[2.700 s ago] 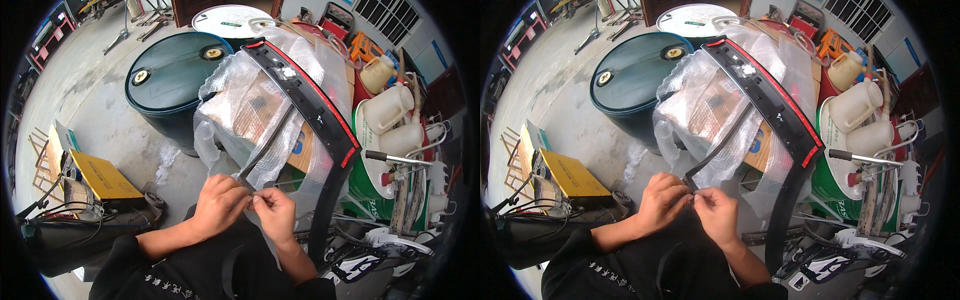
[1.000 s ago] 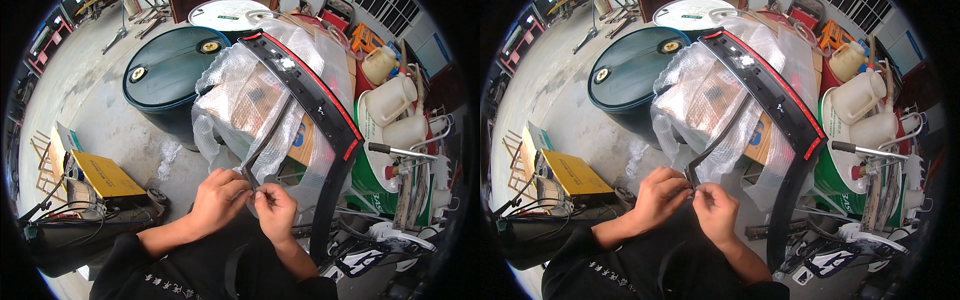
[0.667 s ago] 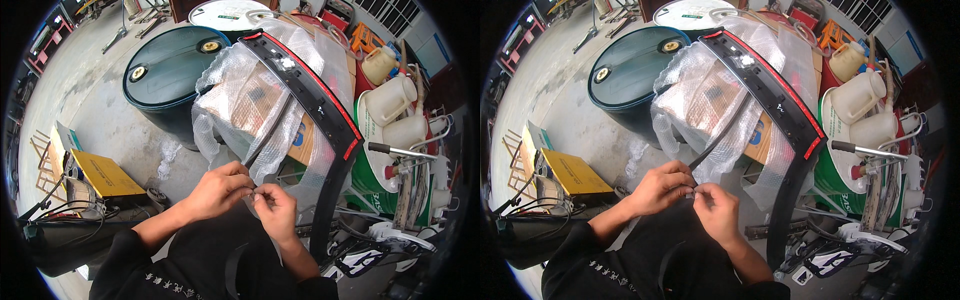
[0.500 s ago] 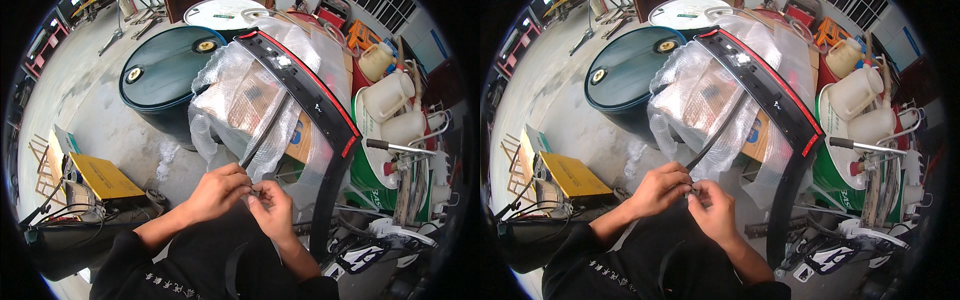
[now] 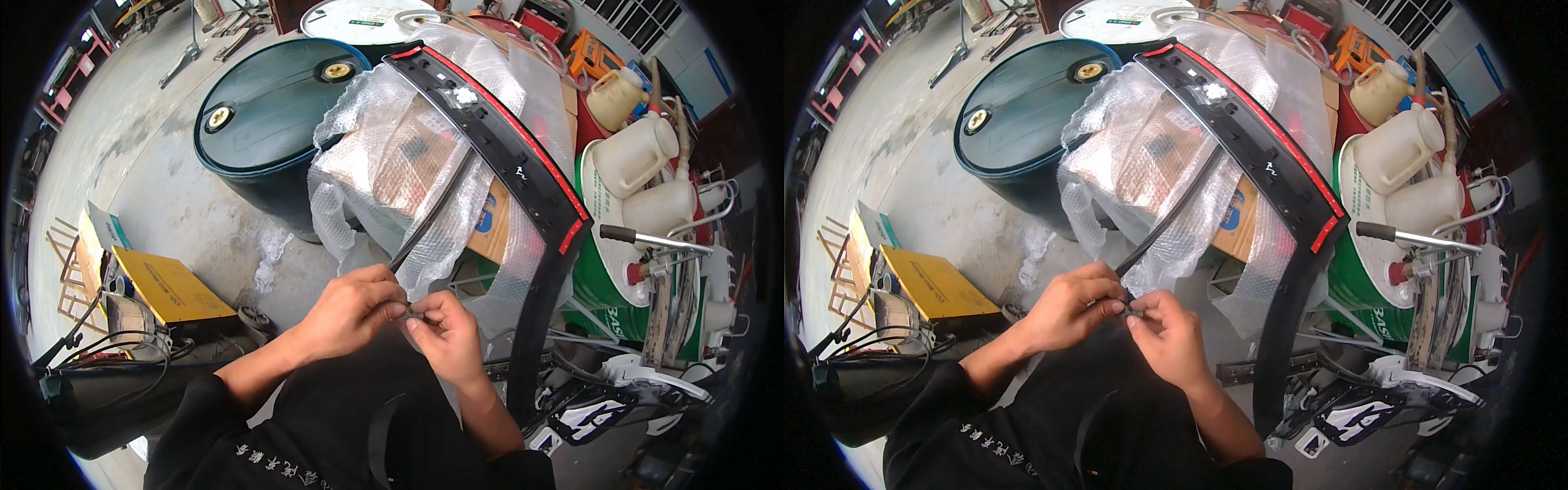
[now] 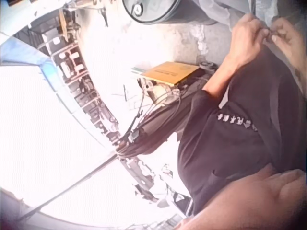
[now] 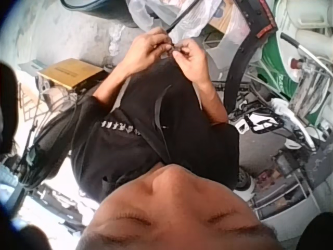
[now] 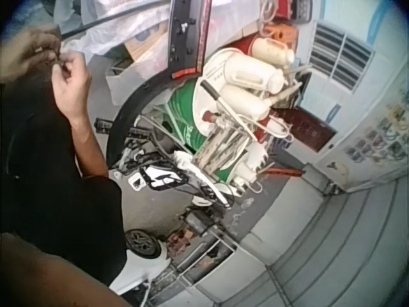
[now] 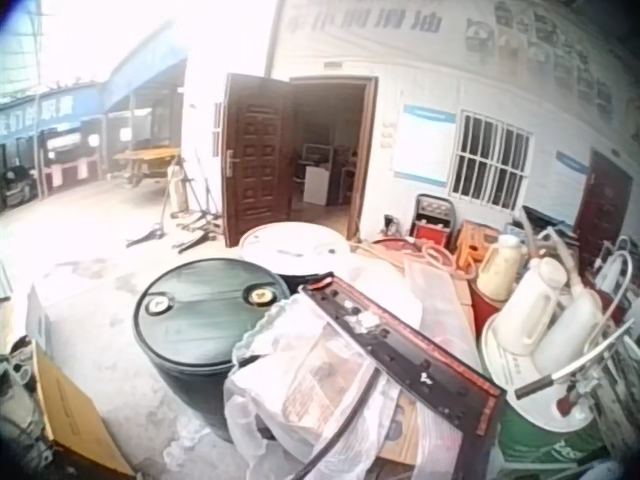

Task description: The person removes a black rubber weather stripping from a car bumper and then installs a new piece of weather stripping onto the same bumper. The person works by hand, pressing the new strip into place along the bumper's edge.

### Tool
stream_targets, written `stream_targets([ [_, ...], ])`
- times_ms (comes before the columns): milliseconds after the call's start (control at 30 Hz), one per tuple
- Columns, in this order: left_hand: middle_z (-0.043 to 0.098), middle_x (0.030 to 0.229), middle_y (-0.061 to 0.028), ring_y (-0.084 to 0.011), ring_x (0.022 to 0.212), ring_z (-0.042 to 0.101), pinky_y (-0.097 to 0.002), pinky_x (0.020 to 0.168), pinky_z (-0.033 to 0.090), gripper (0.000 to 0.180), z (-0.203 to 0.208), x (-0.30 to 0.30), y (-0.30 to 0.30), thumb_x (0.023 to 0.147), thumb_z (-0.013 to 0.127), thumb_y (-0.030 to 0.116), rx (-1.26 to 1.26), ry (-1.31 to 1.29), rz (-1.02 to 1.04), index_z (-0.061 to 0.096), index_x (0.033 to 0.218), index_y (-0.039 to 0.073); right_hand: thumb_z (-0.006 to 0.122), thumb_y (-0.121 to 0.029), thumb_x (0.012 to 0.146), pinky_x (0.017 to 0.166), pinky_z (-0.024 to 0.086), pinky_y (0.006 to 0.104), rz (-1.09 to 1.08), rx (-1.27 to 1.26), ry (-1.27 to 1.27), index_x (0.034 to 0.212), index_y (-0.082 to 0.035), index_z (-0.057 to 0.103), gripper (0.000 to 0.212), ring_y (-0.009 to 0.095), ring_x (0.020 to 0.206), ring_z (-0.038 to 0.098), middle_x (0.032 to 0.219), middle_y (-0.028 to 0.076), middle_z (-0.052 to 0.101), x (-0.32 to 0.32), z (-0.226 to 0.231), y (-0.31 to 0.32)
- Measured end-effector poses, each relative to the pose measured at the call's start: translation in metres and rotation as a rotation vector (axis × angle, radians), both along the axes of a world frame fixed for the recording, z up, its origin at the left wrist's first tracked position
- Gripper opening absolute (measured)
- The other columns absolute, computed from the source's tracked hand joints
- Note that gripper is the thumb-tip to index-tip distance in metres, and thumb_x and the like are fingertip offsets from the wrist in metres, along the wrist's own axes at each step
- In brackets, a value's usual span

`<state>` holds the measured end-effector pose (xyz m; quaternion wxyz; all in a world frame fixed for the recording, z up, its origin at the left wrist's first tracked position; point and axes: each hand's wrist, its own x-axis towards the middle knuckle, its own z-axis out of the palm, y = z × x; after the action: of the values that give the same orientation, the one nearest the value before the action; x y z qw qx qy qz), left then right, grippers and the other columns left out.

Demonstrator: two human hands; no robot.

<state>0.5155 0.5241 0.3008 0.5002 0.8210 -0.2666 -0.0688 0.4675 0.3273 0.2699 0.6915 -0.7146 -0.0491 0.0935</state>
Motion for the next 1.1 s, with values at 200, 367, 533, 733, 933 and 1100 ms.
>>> stream_targets([
  [200,0.060,0.088,-0.0128,-0.0348,0.086,0.062,-0.0419,0.074,0.049,0.009,-0.003,0.004,0.006,0.087,0.066,0.009,0.002,0.085,-0.077,0.066,0.092,0.001,0.062,0.005,0.092,0.071,0.052,0.0227,0.120,-0.072,-0.047,0.095,0.004,0.058,0.005,0.009,0.082,0.067,0.088,0.010,0.073,0.006,0.000,-0.007],
  [367,0.061,0.088,-0.0131,-0.0336,0.081,0.064,-0.0400,0.070,0.051,0.009,-0.006,0.002,0.001,0.085,0.070,0.007,-0.111,0.188,0.025,0.066,0.090,0.001,0.062,0.004,0.092,0.070,0.052,0.0230,0.065,-0.066,-0.140,0.096,0.004,0.060,0.005,0.009,0.080,0.067,0.085,0.010,0.073,0.008,0.001,-0.006],
  [533,0.063,0.088,-0.0113,-0.0311,0.077,0.065,-0.0386,0.066,0.052,0.012,-0.014,-0.011,-0.004,0.080,0.075,0.005,-0.069,-0.121,0.203,0.068,0.089,0.002,0.062,0.002,0.092,0.066,0.050,0.0229,-0.057,-0.148,-0.201,0.099,0.005,0.060,0.008,0.009,0.073,0.064,0.083,0.008,0.072,0.002,-0.008,0.005],
  [733,0.066,0.092,-0.0110,-0.0286,0.079,0.067,-0.0359,0.067,0.054,0.015,-0.012,-0.019,-0.005,0.079,0.076,0.002,-0.001,-0.202,0.272,0.070,0.092,0.002,0.063,0.002,0.091,0.065,0.050,0.0243,-0.164,-0.224,-0.320,0.100,0.005,0.061,0.009,0.011,0.072,0.065,0.081,0.009,0.071,-0.002,-0.012,0.020],
  [933,0.067,0.086,-0.0103,-0.0307,0.076,0.067,-0.0390,0.065,0.055,0.013,-0.008,-0.019,-0.001,0.079,0.074,0.005,0.018,-0.148,0.264,0.072,0.091,0.002,0.064,0.003,0.090,0.068,0.053,0.0269,-0.194,-0.294,-0.380,0.098,0.005,0.063,0.008,0.015,0.074,0.070,0.081,0.010,0.072,-0.002,-0.008,0.026],
  [1100,0.068,0.087,-0.0115,-0.0295,0.076,0.069,-0.0357,0.066,0.055,0.013,-0.009,-0.020,-0.001,0.080,0.076,0.004,0.030,-0.115,0.259,0.073,0.092,0.002,0.066,0.003,0.089,0.067,0.054,0.0275,-0.216,-0.282,-0.395,0.098,0.005,0.064,0.010,0.017,0.074,0.071,0.082,0.011,0.072,-0.003,-0.006,0.027],
])
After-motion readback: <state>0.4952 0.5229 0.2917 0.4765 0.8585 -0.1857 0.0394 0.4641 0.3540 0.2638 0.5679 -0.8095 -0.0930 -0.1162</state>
